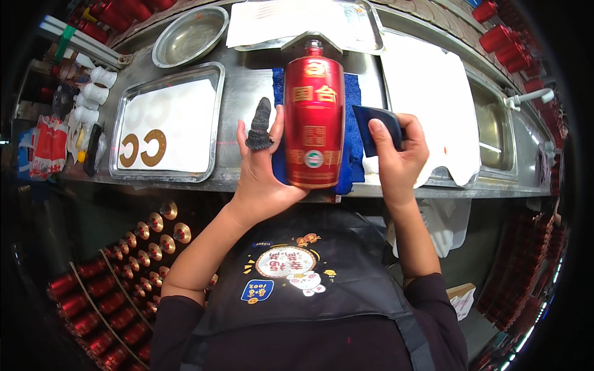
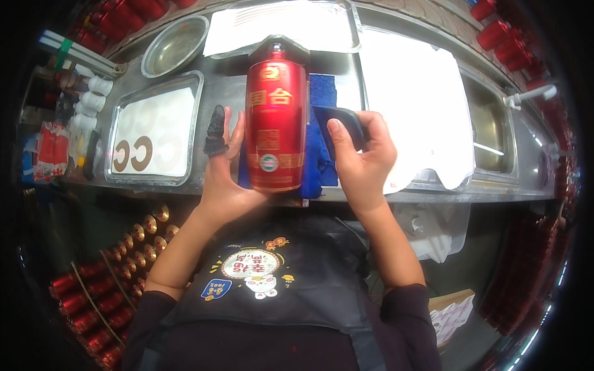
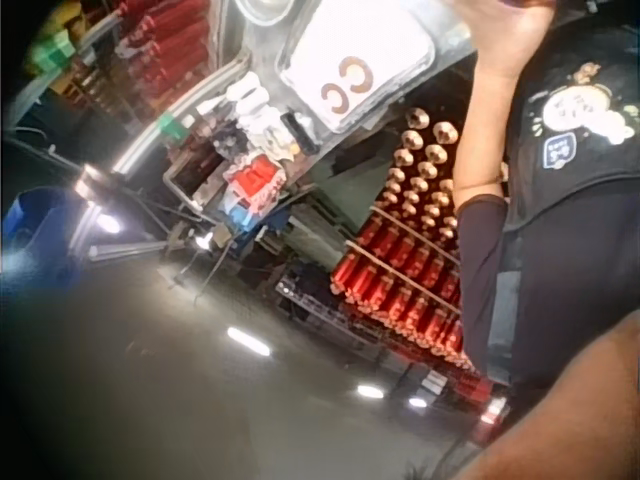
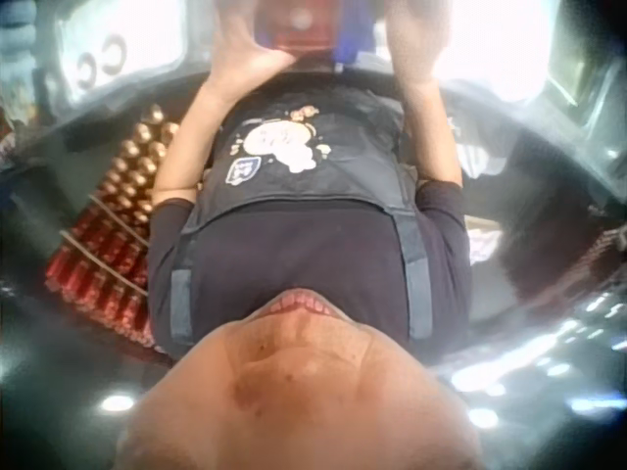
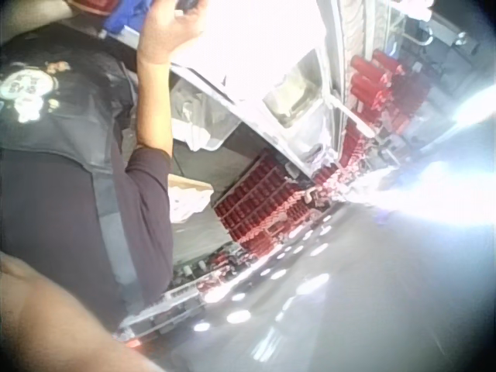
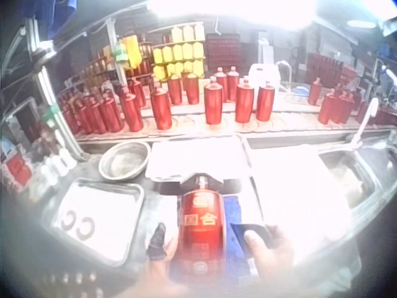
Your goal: The person applies gold circular labels to the necks of red bottles, then affixes rectangular paper labels to the bottle bodies. They wipe the bottles with a blue cloth and place the finished bottles on a nearby tray.
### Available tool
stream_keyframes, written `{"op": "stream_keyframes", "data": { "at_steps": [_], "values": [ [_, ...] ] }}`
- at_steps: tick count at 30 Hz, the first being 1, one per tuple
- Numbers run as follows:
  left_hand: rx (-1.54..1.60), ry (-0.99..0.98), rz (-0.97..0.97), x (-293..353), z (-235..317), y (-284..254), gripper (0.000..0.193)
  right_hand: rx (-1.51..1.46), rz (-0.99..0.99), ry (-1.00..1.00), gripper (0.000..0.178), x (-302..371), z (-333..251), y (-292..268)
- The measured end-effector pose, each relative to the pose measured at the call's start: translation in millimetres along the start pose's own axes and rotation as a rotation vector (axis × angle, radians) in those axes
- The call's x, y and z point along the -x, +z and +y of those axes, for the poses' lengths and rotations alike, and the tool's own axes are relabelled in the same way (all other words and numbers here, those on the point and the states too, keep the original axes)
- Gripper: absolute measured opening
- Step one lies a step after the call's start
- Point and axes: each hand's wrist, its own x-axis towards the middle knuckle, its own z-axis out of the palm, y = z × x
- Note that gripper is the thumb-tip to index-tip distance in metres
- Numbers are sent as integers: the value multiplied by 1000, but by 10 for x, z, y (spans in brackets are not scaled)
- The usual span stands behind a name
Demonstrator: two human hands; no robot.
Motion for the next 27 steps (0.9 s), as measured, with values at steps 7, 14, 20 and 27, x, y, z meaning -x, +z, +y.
{"op": "stream_keyframes", "data": {
  "at_steps": [7,14,20,27],
  "values": [
    [-8,92,62,-60,121,-39,118,183,-2,-123,14,-431,-77,215],
    [73,176,146,-98,85,52,98,458,-165,-715,36,484,92,81],
    [223,106,138,27,10,42,113,288,-410,-534,32,526,-156,22],
    [-101,20,238,309,90,224,57,181,-208,-292,15,426,-120,-171]
  ]
}}
